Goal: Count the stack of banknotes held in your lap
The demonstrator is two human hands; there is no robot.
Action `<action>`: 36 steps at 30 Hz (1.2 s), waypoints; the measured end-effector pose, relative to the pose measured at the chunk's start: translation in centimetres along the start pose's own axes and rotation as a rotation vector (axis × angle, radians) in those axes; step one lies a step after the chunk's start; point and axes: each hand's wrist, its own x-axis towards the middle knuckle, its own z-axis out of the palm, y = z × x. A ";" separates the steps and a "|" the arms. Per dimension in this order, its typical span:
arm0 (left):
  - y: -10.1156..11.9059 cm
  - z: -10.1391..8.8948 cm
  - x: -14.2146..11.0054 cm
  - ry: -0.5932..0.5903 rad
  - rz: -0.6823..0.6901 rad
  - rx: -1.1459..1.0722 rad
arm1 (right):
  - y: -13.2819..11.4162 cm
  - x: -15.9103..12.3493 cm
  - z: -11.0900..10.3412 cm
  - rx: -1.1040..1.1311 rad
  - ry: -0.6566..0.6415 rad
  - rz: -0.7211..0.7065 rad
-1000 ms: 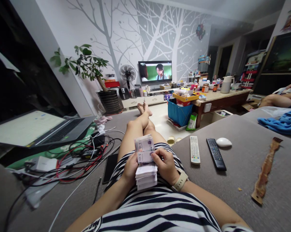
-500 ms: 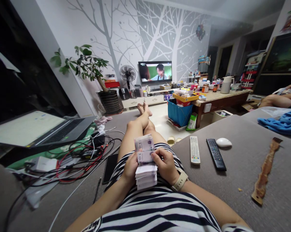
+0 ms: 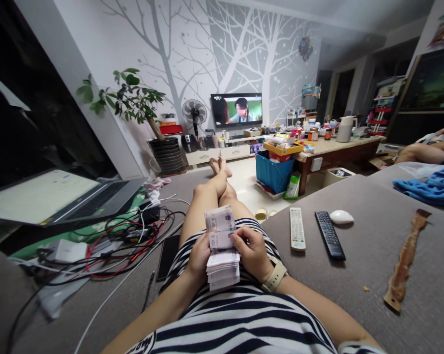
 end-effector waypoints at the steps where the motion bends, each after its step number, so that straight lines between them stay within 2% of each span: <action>1: 0.0 0.0 0.0 -0.016 -0.012 0.000 | 0.0 0.0 0.0 0.000 0.000 0.000; 5: 0.0 -0.1 0.0 -0.050 -0.038 0.001 | -0.1 -0.1 -0.1 -0.005 -0.002 -0.004; 11: 0.2 0.0 -0.4 -0.037 -0.071 -0.012 | 0.0 -0.1 -0.1 -0.010 0.000 -0.015; 36: 0.1 0.0 -0.4 -0.050 -0.072 -0.015 | 0.2 -0.1 0.0 0.042 0.012 -0.014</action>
